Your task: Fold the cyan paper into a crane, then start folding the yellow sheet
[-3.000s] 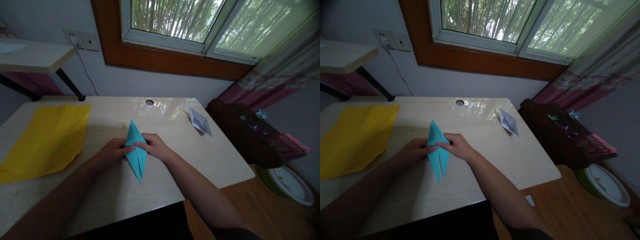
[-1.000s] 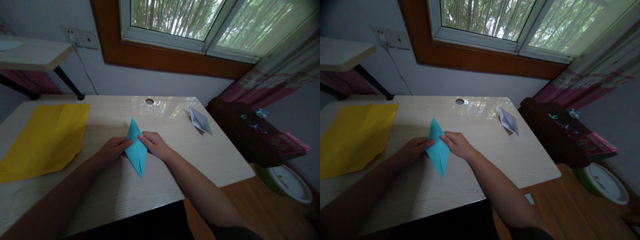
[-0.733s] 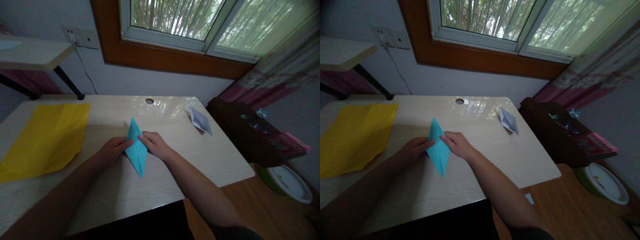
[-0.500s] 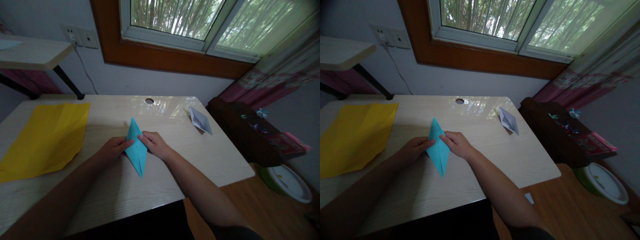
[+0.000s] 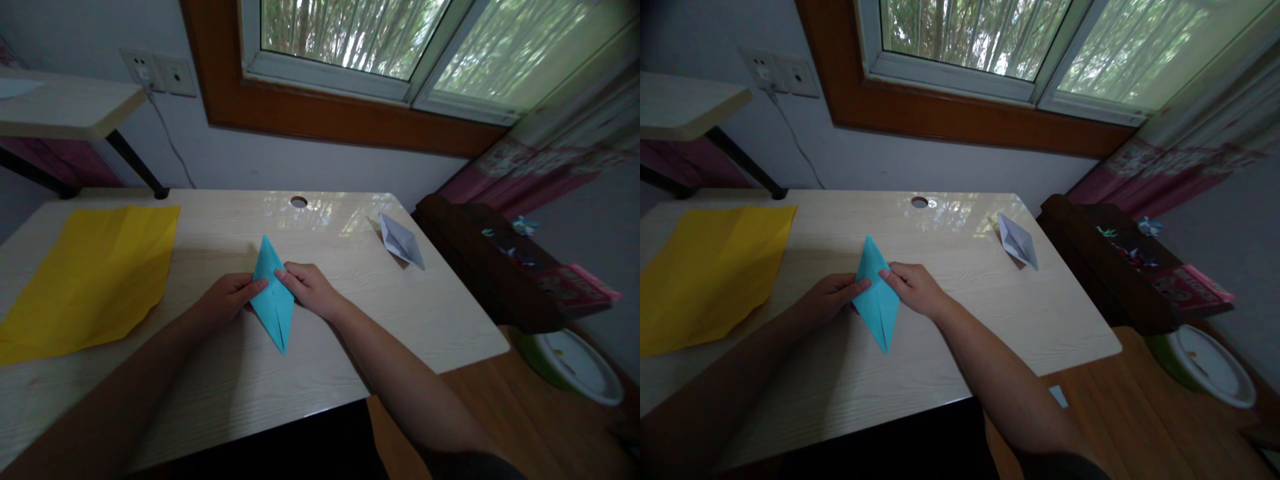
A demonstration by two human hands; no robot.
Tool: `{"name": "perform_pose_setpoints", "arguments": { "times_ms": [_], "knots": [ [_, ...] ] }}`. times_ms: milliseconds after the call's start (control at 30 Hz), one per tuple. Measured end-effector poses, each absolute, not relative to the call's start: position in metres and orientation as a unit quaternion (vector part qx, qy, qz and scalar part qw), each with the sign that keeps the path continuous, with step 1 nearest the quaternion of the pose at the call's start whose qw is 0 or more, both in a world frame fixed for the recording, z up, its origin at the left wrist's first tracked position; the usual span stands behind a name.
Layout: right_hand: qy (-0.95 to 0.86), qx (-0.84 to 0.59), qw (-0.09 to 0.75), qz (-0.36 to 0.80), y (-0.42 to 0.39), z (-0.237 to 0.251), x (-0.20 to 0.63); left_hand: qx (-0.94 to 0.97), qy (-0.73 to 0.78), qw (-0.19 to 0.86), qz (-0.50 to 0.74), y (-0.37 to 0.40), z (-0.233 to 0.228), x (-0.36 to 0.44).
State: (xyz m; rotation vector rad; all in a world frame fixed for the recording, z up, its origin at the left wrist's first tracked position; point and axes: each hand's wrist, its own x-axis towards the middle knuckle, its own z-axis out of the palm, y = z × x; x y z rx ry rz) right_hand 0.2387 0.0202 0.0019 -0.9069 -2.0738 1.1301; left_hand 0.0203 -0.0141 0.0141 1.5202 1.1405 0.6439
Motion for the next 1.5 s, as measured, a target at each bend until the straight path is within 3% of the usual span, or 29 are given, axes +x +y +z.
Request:
{"name": "perform_pose_setpoints", "arguments": {
  "times_ms": [1500],
  "knots": [
    [-0.78,-0.353,0.295,0.425,0.0195,0.0014,0.2391,0.642,0.482,0.533,0.267,-0.0117,0.0093,0.018]
  ]
}}
